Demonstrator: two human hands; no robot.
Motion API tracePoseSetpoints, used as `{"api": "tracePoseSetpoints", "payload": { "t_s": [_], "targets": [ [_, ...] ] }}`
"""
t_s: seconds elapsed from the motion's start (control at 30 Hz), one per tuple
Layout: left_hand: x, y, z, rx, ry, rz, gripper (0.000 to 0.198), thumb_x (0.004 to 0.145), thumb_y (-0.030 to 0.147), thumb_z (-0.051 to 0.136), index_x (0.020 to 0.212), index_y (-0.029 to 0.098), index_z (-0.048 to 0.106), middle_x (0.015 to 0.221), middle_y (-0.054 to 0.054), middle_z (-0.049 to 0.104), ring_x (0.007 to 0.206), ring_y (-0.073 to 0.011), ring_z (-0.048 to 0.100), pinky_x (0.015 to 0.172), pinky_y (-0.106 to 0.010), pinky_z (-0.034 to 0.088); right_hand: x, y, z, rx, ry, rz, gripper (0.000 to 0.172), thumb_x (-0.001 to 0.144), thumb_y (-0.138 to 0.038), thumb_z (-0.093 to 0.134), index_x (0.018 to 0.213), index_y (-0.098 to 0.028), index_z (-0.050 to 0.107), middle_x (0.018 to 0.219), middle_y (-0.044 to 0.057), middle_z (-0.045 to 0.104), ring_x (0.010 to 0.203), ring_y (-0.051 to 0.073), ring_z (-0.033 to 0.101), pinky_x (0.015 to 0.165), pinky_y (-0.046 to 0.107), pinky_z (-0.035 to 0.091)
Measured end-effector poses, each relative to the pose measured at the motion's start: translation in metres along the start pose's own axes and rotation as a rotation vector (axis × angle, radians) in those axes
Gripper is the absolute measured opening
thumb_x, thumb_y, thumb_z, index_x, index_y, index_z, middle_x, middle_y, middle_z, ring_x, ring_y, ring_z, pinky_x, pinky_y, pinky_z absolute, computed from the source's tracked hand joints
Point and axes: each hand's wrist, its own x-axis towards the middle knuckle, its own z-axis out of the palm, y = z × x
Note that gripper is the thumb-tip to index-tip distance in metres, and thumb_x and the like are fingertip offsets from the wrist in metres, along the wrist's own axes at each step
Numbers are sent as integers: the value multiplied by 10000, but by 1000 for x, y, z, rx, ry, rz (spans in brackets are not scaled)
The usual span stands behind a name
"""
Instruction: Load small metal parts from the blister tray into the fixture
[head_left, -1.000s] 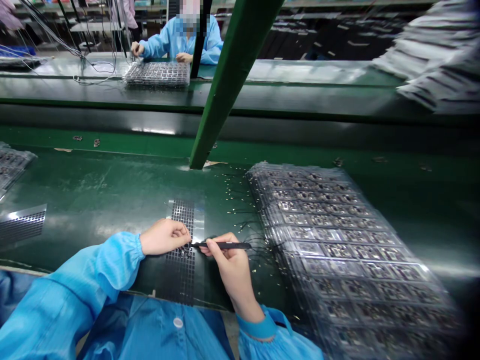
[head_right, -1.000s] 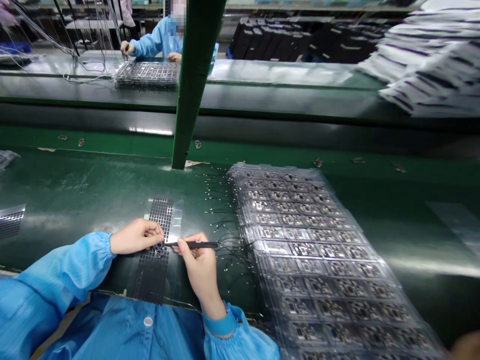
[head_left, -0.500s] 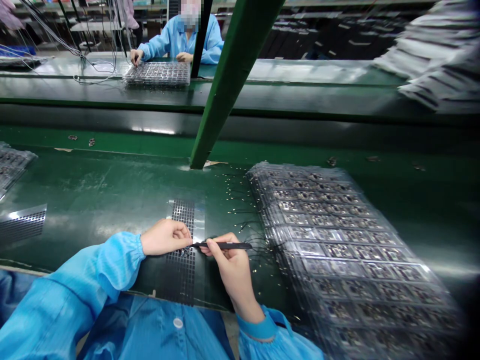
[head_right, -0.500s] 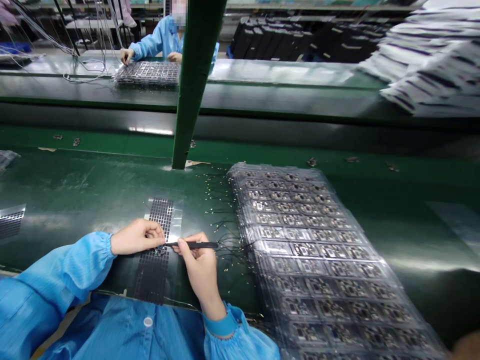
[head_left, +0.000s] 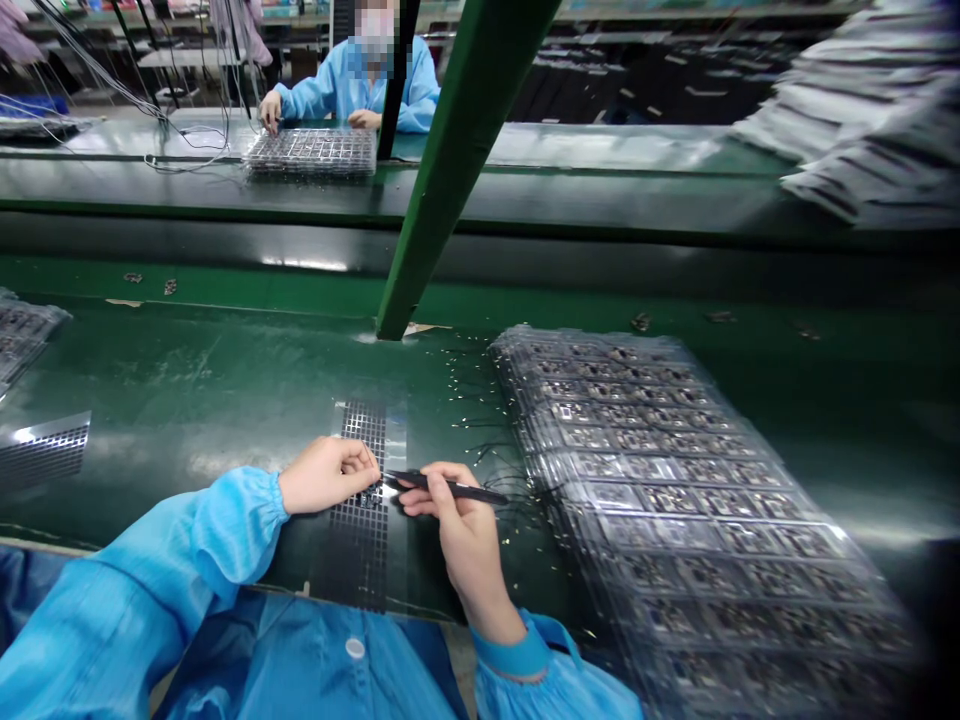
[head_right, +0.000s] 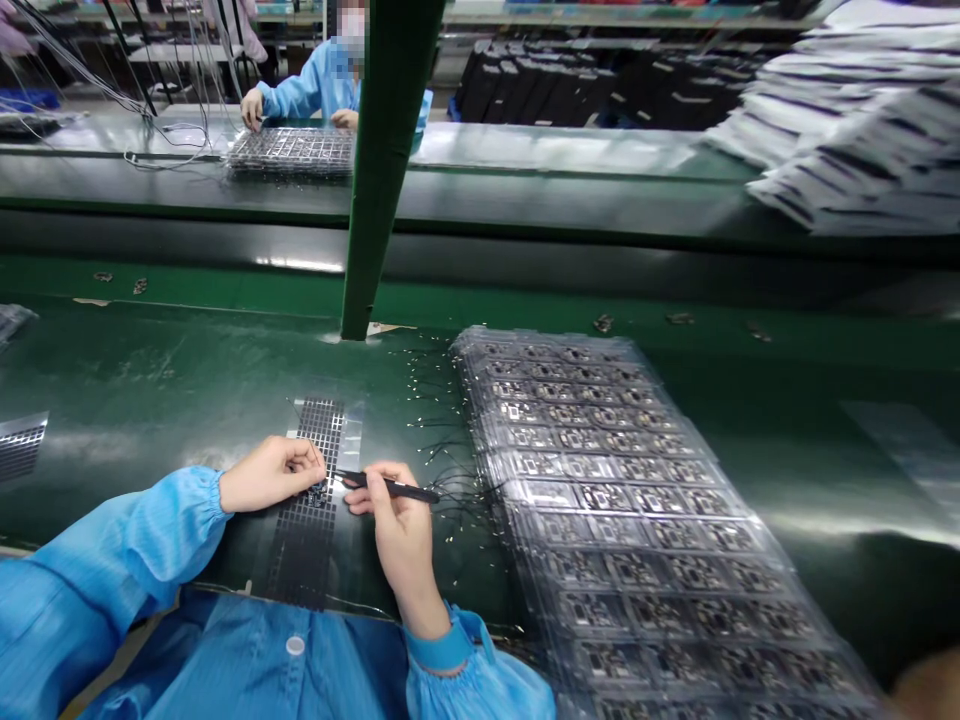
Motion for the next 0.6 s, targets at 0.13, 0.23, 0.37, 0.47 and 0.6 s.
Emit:
{"api": "tracePoseSetpoints", "payload": {
  "t_s": [0.13, 0.23, 0.37, 0.47, 0.6],
  "targets": [
    [0, 1, 0, -8, -1, -10, 114, 786, 210, 548, 750, 122, 611, 638, 8, 601, 586, -92, 537, 578, -192, 426, 0, -2, 7, 8, -64, -1, 376, 887, -523, 472, 1044, -188, 539, 840, 81, 711, 669, 177, 682, 576, 302, 575],
    [0, 0, 1, -5, 3, 3, 114, 788, 212, 552, 752, 125, 616, 644, 7, 615, 592, -94, 550, 579, -191, 434, 1, -3, 10, -52, -129, -41, 295, 873, -454, 531, 1029, -203, 548, 844, 63, 697, 723, 178, 675, 626, 299, 570],
    [0, -3, 1, -17, 5, 13, 115, 783, 222, 566, 751, 127, 623, 641, 6, 629, 591, -99, 563, 574, -192, 439, 3, -4, 11, -129, -182, -44, 263, 797, -350, 644, 996, -210, 544, 811, 35, 675, 704, 165, 654, 643, 272, 543],
    [-1, -4, 2, 3, 9, 18, 138, 786, 241, 568, 756, 126, 639, 654, -1, 643, 596, -103, 571, 570, -191, 430, 3, -5, 12, -155, -178, -43, 252, 784, -317, 647, 979, -203, 536, 781, 25, 660, 683, 154, 642, 627, 254, 523],
    [-2, -4, 3, 76, 39, 66, 179, 801, 281, 566, 760, 140, 670, 671, -2, 666, 612, -109, 584, 586, -192, 429, 1, -5, 16, -198, -154, -79, 222, 789, -283, 625, 967, -198, 526, 749, 13, 633, 676, 145, 625, 606, 235, 503]
  ]
}}
